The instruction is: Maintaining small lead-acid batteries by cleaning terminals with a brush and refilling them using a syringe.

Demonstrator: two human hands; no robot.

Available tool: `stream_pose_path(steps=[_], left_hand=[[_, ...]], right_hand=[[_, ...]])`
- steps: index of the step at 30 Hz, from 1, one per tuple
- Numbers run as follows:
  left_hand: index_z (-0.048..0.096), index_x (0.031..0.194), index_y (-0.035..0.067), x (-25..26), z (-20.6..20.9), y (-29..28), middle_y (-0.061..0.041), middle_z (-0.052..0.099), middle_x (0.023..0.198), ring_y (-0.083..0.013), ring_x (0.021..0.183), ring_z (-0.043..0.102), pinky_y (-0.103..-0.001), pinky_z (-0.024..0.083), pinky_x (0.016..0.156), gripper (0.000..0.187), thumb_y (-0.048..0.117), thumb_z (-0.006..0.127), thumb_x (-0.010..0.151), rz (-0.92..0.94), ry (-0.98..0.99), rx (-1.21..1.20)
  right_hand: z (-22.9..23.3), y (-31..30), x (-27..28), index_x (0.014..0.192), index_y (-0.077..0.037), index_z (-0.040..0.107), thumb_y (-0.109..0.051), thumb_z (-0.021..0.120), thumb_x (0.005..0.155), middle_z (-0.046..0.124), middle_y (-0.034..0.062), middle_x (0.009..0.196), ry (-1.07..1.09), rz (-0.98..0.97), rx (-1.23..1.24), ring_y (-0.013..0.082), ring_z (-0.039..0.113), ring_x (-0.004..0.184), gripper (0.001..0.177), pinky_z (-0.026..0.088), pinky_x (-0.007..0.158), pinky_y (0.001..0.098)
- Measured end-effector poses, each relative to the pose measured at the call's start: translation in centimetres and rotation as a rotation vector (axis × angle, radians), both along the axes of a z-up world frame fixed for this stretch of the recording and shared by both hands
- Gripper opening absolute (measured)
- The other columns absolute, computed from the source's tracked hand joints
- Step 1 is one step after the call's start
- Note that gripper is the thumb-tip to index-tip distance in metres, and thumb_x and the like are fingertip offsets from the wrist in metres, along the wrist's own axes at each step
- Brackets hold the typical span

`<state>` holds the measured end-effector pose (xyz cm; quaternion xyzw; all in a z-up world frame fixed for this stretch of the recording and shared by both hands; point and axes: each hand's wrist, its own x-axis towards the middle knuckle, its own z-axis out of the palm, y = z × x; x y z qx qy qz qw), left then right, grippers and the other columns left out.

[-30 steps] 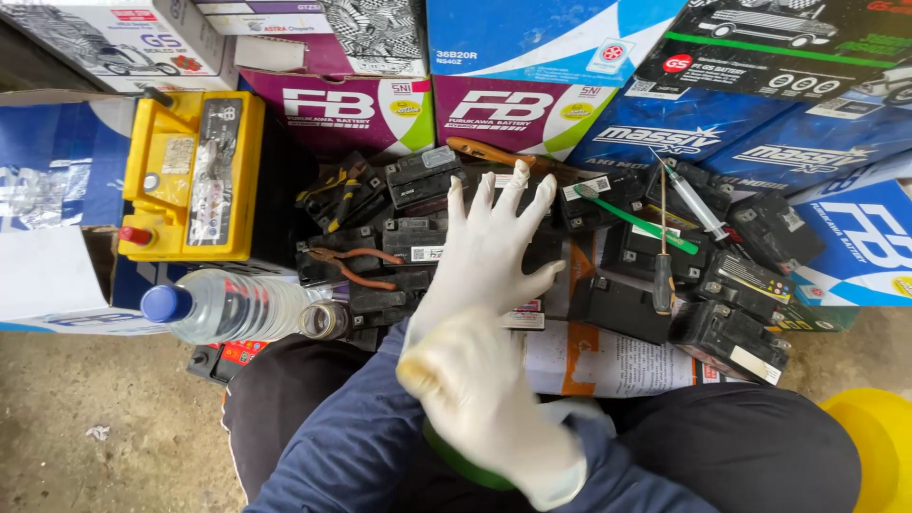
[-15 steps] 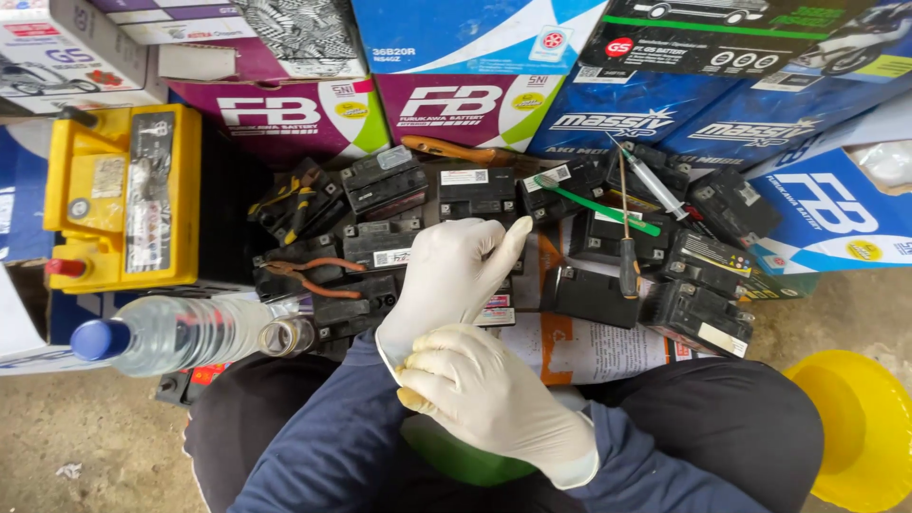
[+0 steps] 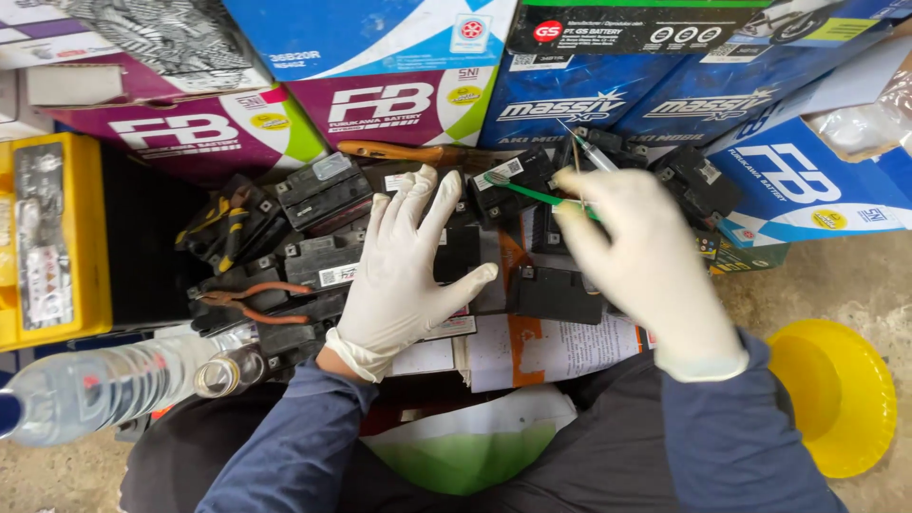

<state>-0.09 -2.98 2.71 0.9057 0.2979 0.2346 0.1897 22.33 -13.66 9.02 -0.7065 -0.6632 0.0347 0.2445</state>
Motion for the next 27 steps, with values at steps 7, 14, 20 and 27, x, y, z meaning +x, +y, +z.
stream_pose_path(steps=[7,14,20,27], left_hand=[[0.042,0.152,0.006,0.7,-0.8,-0.8,-0.026,0.04,0.157,-0.0487,0.146,0.035,-0.066,0.033,0.113,0.09,0.063,0.07,0.088,-0.001,0.199,0.227],[0.04,0.156,0.009,0.8,-1.0,-2.0,-0.026,0.04,0.159,-0.0502,0.151,0.03,-0.072,0.027,0.117,0.088,0.067,0.064,0.093,0.026,0.195,0.243],[0.052,0.147,0.01,2.3,-0.2,-4.4,-0.02,0.05,0.153,-0.0424,0.145,0.043,-0.067,0.031,0.114,0.076,0.056,0.07,0.089,-0.116,0.212,0.292],[0.058,0.135,0.01,3.5,-1.5,-6.3,-0.016,0.057,0.141,-0.04,0.14,0.048,-0.065,0.036,0.112,0.055,0.037,0.072,0.089,-0.223,0.135,0.282]], right_hand=[[-2.5,0.1,3.4,0.127,0.001,0.072,-0.013,0.063,0.101,0.073,0.0195,0.123,-0.018,-0.092,-0.04,0.0397,0.062,0.113,0.03,0.046,0.097,0.0524],[-6.2,1.4,3.4,0.121,-0.009,0.073,-0.022,0.067,0.097,0.071,0.0082,0.12,-0.095,-0.012,-0.07,0.0372,0.059,0.115,0.028,0.048,0.095,0.0521],[-4.2,1.2,4.1,0.127,-0.008,0.071,-0.031,0.064,0.098,0.07,0.0122,0.125,-0.112,-0.149,-0.148,0.0416,0.06,0.11,0.037,0.047,0.089,0.0552],[-3.7,0.0,5.4,0.127,-0.006,0.07,-0.041,0.066,0.096,0.069,0.02,0.108,-0.036,-0.315,-0.289,0.044,0.061,0.101,0.046,0.049,0.081,0.0552]])
